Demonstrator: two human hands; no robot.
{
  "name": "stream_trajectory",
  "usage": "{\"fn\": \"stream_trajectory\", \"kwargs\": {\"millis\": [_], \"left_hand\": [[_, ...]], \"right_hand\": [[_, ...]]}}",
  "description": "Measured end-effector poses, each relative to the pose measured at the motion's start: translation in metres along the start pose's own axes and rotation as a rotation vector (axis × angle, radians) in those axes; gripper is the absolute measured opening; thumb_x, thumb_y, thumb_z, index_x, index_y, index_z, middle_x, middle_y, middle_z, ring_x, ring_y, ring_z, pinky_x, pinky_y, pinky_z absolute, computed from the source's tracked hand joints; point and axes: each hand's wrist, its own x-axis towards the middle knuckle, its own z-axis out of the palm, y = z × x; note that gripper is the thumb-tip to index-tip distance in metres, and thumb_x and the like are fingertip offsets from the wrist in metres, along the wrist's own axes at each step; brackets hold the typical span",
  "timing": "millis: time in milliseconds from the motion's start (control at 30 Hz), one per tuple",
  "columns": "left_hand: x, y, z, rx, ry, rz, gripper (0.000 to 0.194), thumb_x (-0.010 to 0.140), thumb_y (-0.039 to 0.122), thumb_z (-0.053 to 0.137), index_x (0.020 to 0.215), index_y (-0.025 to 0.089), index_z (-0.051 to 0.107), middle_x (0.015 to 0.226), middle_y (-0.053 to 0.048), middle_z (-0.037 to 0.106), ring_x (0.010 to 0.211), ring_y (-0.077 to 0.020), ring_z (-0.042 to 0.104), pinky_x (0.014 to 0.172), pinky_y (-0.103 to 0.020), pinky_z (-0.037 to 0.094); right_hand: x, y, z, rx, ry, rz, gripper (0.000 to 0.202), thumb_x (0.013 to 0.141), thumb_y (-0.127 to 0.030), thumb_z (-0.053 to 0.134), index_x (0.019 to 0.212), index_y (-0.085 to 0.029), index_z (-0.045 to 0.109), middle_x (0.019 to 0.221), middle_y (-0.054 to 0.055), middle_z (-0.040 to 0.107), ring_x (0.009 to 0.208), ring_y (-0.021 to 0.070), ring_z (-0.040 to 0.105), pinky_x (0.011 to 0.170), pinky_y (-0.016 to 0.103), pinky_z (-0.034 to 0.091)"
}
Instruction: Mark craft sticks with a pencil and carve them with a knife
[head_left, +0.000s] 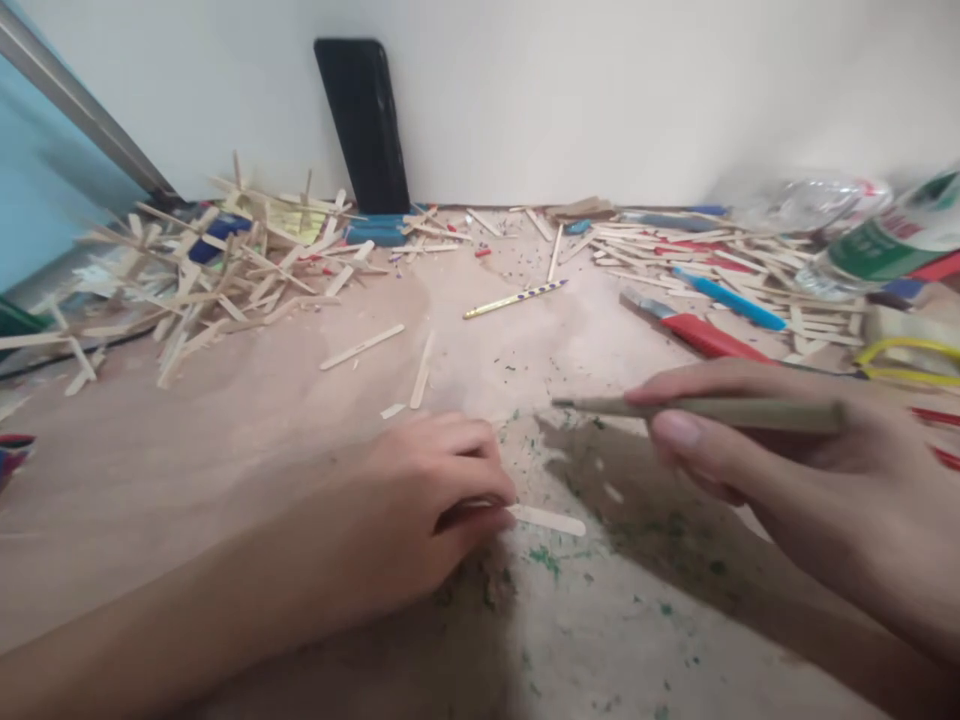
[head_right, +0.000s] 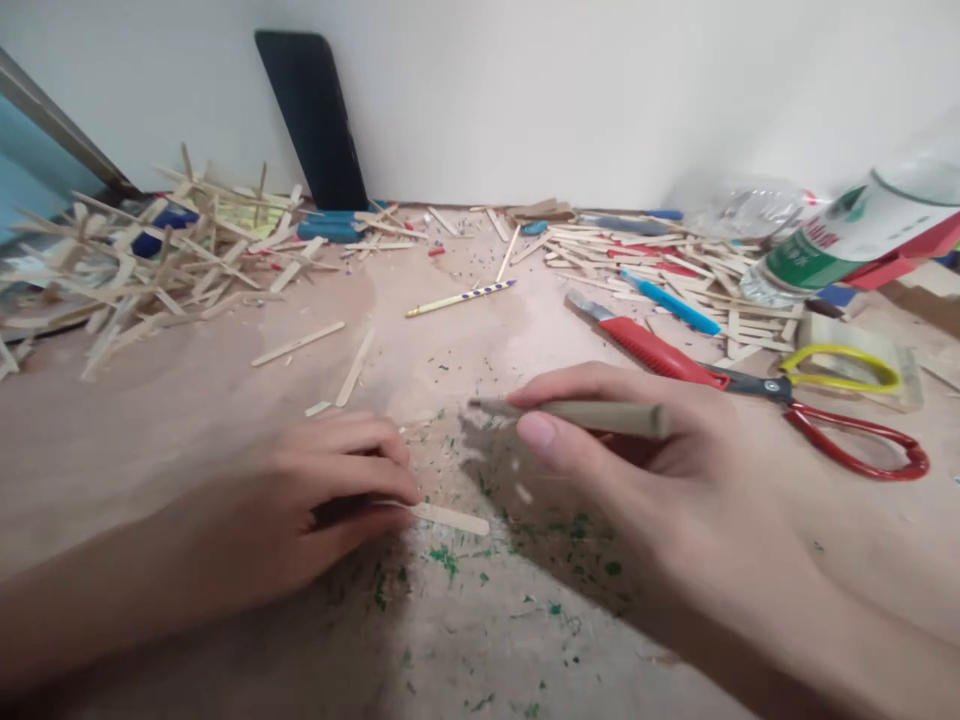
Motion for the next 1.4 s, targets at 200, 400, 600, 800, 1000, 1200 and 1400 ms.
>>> {"fn": "stream_trajectory", "kwargs": {"millis": [200, 400, 600, 800, 1000, 1200, 1400], "left_hand": [[0.003, -0.009, 0.000, -0.018, 0.030, 0.074, 0.016, 0.097, 0.014, 0.065, 0.092, 0.023, 0.077, 0.092, 0.004, 0.071, 0.088, -0.0125, 0.062, 0.082, -0.028, 0.041], [0.002, -0.014, -0.003, -0.034, 0.067, 0.128, 0.017, 0.096, 0.013, 0.065, 0.091, 0.021, 0.078, 0.091, 0.001, 0.073, 0.085, -0.0127, 0.065, 0.078, -0.025, 0.045], [0.002, -0.017, -0.005, 0.005, 0.062, 0.168, 0.021, 0.098, 0.011, 0.061, 0.090, 0.021, 0.078, 0.089, 0.001, 0.072, 0.083, -0.0115, 0.065, 0.075, -0.023, 0.045], [0.003, -0.018, -0.005, 0.001, 0.073, 0.179, 0.022, 0.098, 0.011, 0.060, 0.089, 0.021, 0.078, 0.087, 0.001, 0.071, 0.079, -0.0106, 0.064, 0.073, -0.023, 0.044], [0.003, -0.019, -0.005, 0.016, 0.077, 0.201, 0.020, 0.097, 0.010, 0.062, 0.090, 0.021, 0.077, 0.086, 0.002, 0.069, 0.076, -0.0097, 0.062, 0.071, -0.023, 0.043], [0.003, -0.018, -0.006, 0.043, 0.068, 0.189, 0.022, 0.099, 0.013, 0.059, 0.090, 0.021, 0.077, 0.086, 0.001, 0.069, 0.077, -0.0112, 0.063, 0.071, -0.024, 0.044], [0.003, -0.018, -0.005, 0.056, 0.063, 0.180, 0.021, 0.098, 0.013, 0.060, 0.089, 0.022, 0.077, 0.085, 0.001, 0.068, 0.079, -0.0120, 0.062, 0.071, -0.025, 0.043]], "right_hand": [[-0.011, 0.003, 0.019, 0.076, -0.140, -0.002, 0.010, 0.091, -0.043, 0.077, 0.088, -0.035, 0.083, 0.077, -0.004, 0.080, 0.056, 0.0130, 0.068, 0.043, 0.019, 0.048], [-0.013, 0.002, 0.030, 0.186, -0.108, 0.067, 0.003, 0.089, -0.039, 0.079, 0.088, -0.038, 0.081, 0.075, -0.006, 0.078, 0.058, 0.0100, 0.067, 0.045, 0.014, 0.048], [-0.005, 0.001, 0.024, 0.167, -0.304, 0.069, 0.005, 0.086, -0.034, 0.079, 0.087, -0.033, 0.084, 0.084, 0.000, 0.082, 0.064, 0.0180, 0.075, 0.051, 0.022, 0.060], [-0.002, 0.006, 0.024, 0.202, -0.377, 0.189, 0.013, 0.088, -0.044, 0.079, 0.091, -0.032, 0.084, 0.087, 0.003, 0.083, 0.064, 0.0179, 0.074, 0.048, 0.021, 0.058], [-0.006, 0.006, 0.027, 0.264, -0.416, 0.293, 0.022, 0.085, -0.050, 0.082, 0.094, -0.031, 0.085, 0.083, 0.005, 0.081, 0.071, 0.0205, 0.075, 0.053, 0.024, 0.059], [-0.005, 0.003, 0.028, 0.298, -0.311, 0.365, 0.027, 0.082, -0.054, 0.083, 0.091, -0.029, 0.085, 0.071, 0.004, 0.076, 0.055, 0.0170, 0.066, 0.045, 0.024, 0.053], [0.002, 0.003, 0.021, 0.259, -0.496, 0.309, 0.024, 0.090, -0.051, 0.077, 0.098, -0.030, 0.085, 0.075, 0.004, 0.077, 0.055, 0.0168, 0.066, 0.044, 0.024, 0.051]]}}
